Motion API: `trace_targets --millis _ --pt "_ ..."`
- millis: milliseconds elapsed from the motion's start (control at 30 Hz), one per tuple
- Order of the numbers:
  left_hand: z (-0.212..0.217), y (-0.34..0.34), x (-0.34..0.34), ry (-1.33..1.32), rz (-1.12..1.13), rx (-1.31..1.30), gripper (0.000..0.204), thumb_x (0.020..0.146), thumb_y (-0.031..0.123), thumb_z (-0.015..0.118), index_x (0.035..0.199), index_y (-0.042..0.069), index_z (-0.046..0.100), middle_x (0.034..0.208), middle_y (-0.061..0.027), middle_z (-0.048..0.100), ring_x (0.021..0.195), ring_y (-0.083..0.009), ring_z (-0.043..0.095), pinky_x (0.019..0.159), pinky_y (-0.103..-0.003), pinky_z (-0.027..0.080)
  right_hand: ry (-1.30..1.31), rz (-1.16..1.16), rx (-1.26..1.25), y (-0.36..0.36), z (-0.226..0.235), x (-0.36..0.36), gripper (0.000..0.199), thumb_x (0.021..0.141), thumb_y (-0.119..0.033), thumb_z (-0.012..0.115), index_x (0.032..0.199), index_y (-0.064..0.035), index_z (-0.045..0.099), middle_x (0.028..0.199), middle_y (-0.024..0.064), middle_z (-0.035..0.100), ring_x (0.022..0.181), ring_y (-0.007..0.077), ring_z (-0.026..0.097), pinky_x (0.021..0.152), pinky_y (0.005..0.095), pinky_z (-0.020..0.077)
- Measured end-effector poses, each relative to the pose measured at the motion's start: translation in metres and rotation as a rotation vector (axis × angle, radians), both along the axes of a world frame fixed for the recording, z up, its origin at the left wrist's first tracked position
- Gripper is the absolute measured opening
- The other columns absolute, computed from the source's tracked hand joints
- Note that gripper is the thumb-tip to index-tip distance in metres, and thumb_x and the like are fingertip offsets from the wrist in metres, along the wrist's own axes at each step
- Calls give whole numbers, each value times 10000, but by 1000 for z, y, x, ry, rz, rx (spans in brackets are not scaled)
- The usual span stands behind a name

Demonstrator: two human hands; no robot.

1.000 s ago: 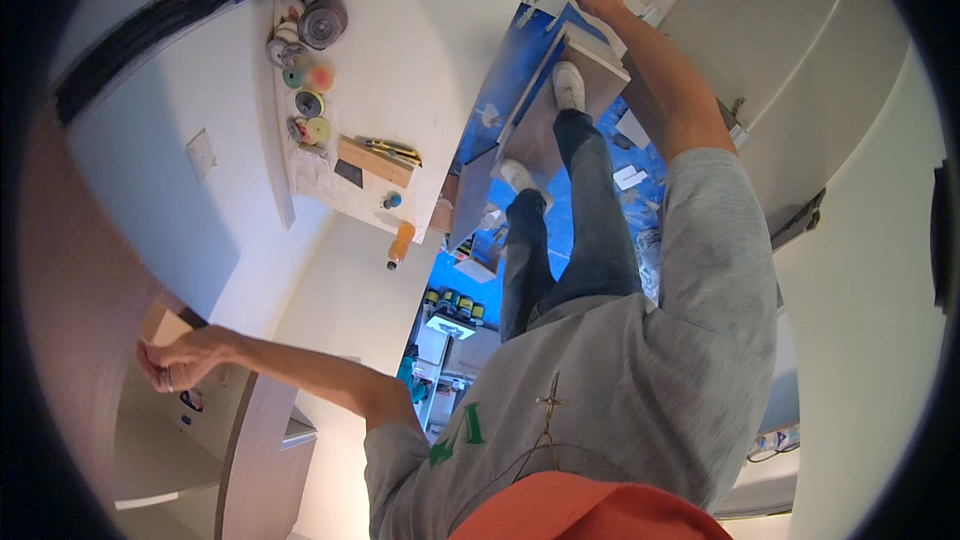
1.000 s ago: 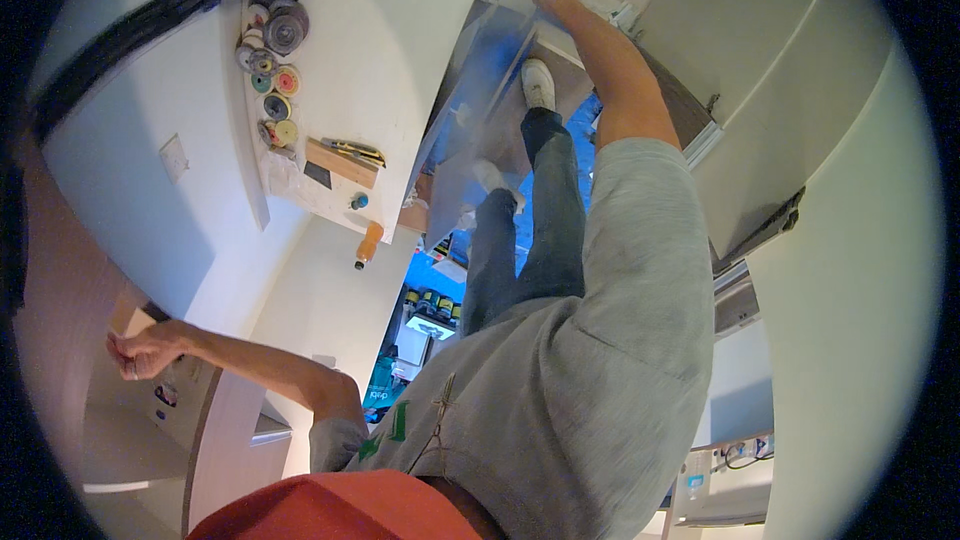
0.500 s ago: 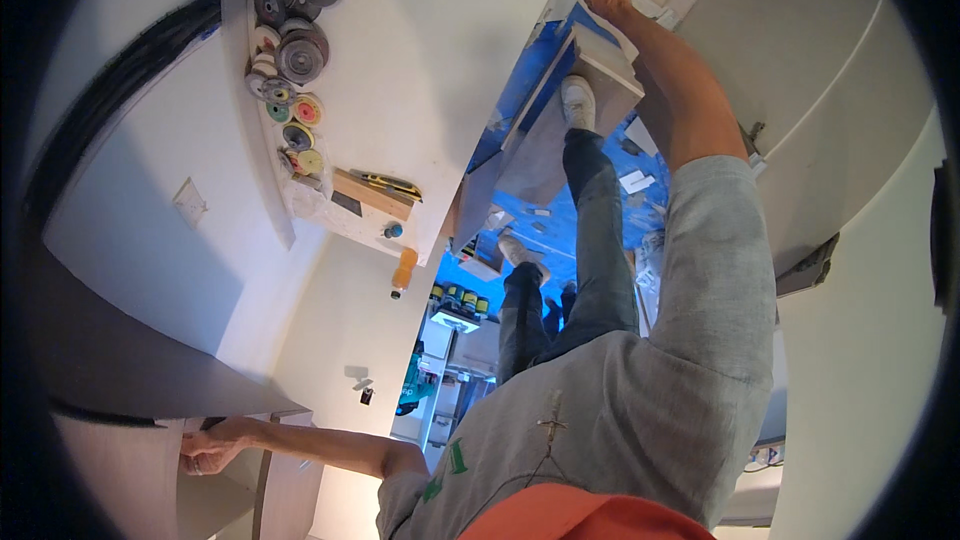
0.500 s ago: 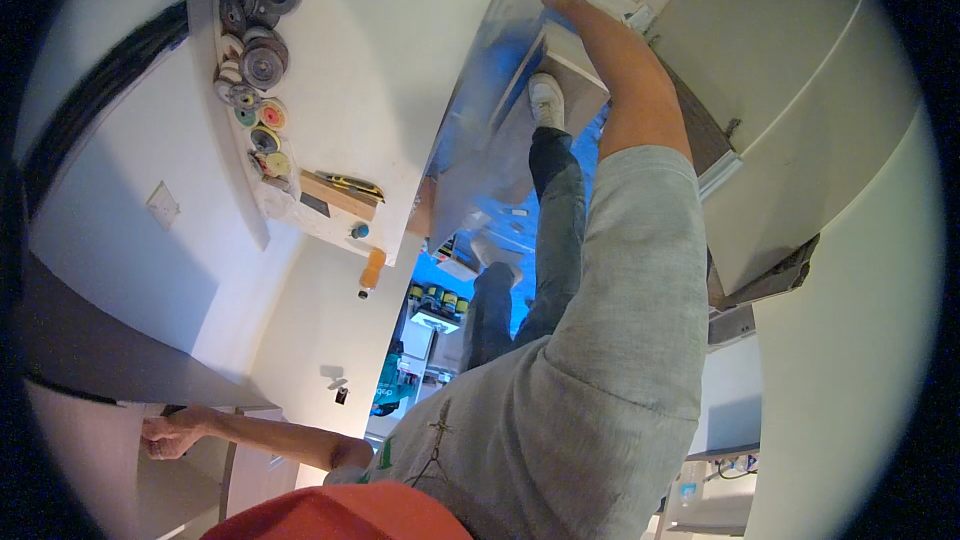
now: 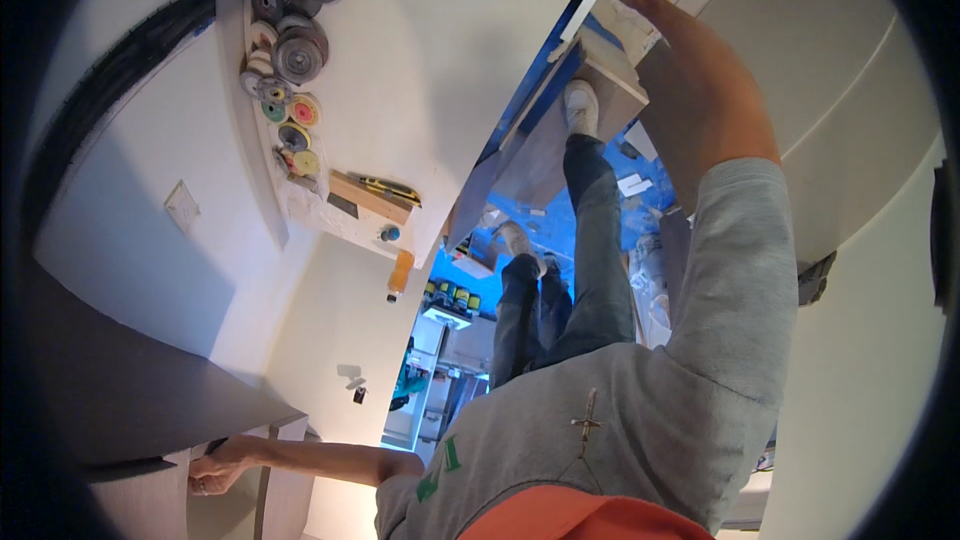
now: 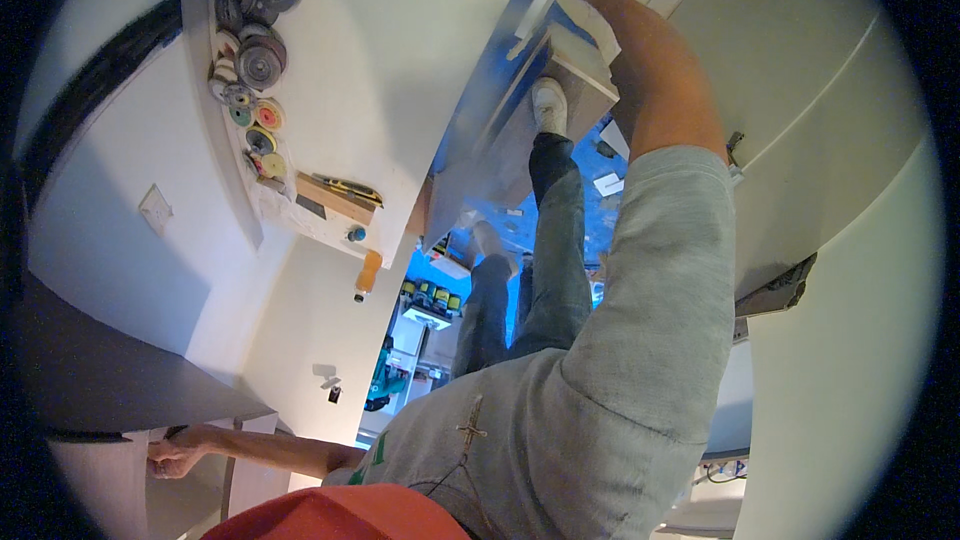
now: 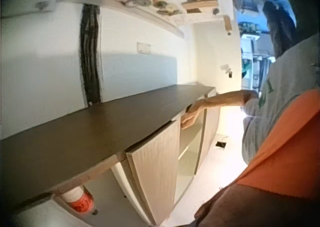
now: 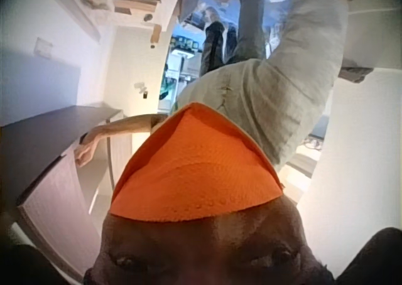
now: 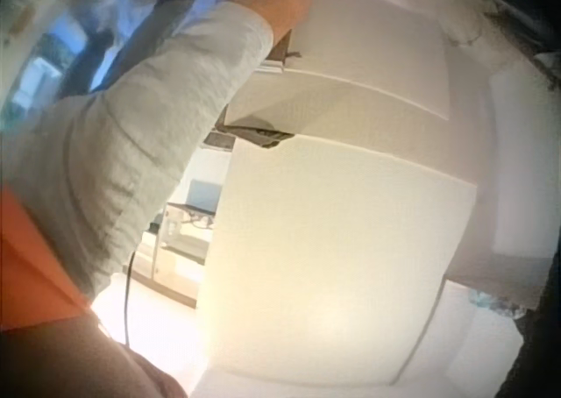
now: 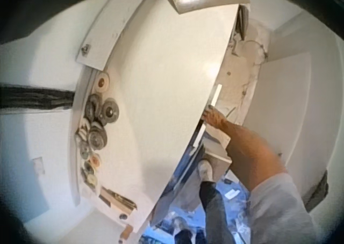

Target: The person assembles a white kitchen cabinet by attaching a door to the frame using a screwdriver. They handle cabinet panels, align the door, and secure it with screws.

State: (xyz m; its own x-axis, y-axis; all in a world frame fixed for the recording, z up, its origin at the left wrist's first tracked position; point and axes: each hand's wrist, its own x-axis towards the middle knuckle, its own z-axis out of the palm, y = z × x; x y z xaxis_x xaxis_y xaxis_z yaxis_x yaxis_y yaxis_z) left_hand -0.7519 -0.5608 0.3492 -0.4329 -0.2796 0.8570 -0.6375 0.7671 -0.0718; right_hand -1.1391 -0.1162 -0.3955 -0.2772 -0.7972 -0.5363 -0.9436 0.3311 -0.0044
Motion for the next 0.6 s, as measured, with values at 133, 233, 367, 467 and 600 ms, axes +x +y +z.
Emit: trace_targets --millis 133,233,367,467,600 --pt "3 1 2 -10 11 -8 373 917 309 660 925 -64 651 829 -141 631 744 -209 620 699 -355 529 -48 41 84 5 -11 -11 319 940 -227 578 1259 -213 566 1287 63 594 1250 259 522 1065 483 401" --pt "3 -3 8 2 22 0 376 913 315 662 926 -60 654 820 -139 631 735 -206 621 696 -350 528 -91 105 193 26 -9 -10 226 902 -195 605 1112 -237 678 1174 51 658 1223 240 554 1040 453 435" --pt "8 -8 13 22 8 -8 380 909 324 665 927 -56 658 808 -137 632 723 -203 623 691 -343 528 -163 93 246 63 -10 -3 277 900 -150 616 1154 -234 688 1215 52 654 1212 258 574 1047 463 437" --pt "8 -5 8 47 -9 1 383 906 330 667 928 -52 661 799 -135 633 715 -200 624 687 -338 528 -175 -13 213 82 -6 8 298 927 -143 569 1182 -245 683 1246 62 641 1277 260 531 1100 481 386" --pt "1 8 -8 12 -81 68 385 920 315 661 961 -68 661 886 -163 663 781 -217 647 703 -355 544 -237 -129 317 92 22 18 345 929 -118 525 1231 -228 649 1266 107 631 1303 296 513 1119 515 368"
